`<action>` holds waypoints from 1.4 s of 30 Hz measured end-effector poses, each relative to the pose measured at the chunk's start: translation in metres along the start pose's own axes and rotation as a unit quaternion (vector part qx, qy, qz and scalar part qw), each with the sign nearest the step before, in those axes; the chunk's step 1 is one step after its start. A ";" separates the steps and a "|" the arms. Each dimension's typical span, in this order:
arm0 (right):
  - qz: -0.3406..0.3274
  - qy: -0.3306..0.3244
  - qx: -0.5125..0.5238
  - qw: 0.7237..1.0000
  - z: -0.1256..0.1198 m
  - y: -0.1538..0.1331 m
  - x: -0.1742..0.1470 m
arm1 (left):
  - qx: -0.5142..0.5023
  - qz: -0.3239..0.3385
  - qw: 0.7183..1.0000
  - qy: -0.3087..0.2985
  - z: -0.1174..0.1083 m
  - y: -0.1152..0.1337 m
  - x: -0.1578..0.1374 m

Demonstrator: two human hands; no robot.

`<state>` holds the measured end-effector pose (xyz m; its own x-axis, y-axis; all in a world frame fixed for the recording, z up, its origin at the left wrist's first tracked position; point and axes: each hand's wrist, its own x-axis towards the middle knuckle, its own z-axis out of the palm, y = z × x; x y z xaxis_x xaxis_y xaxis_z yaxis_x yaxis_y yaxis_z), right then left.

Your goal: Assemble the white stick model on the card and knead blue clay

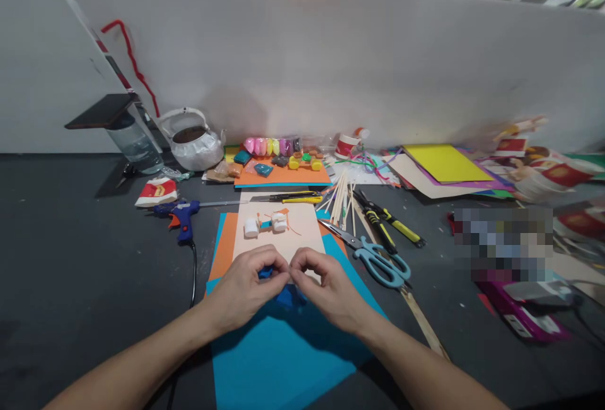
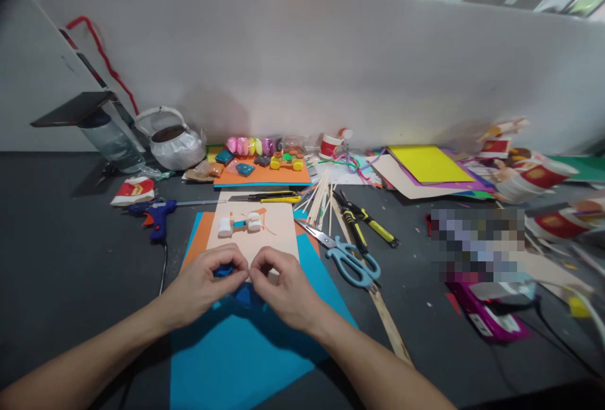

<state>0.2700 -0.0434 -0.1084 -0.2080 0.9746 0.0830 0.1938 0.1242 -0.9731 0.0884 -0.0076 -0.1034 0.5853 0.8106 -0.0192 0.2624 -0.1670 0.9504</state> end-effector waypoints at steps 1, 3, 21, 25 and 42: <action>-0.001 0.003 0.004 1.000 -0.001 0.000 0.000 | 0.000 0.000 1.000 -0.001 0.000 0.000 0.000; -0.001 0.012 0.014 1.000 -0.003 0.002 0.001 | 0.005 -0.001 1.000 0.006 -0.002 0.001 0.001; 0.027 0.047 0.058 0.997 -0.010 0.009 0.003 | 0.005 -0.059 0.998 -0.010 -0.016 0.011 0.005; 0.012 0.023 0.042 0.999 -0.011 0.007 0.004 | 0.020 -0.042 0.999 -0.002 -0.015 0.010 0.004; -0.040 -0.011 -0.025 0.999 -0.008 -0.001 0.004 | -0.002 -0.022 1.000 0.007 -0.004 0.005 0.002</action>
<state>0.2767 -0.0385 -0.1053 -0.2465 0.9567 0.1545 0.2234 0.2112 -0.9516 0.0879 -0.0050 -0.0976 0.5625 0.8248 -0.0569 0.2852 -0.1290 0.9497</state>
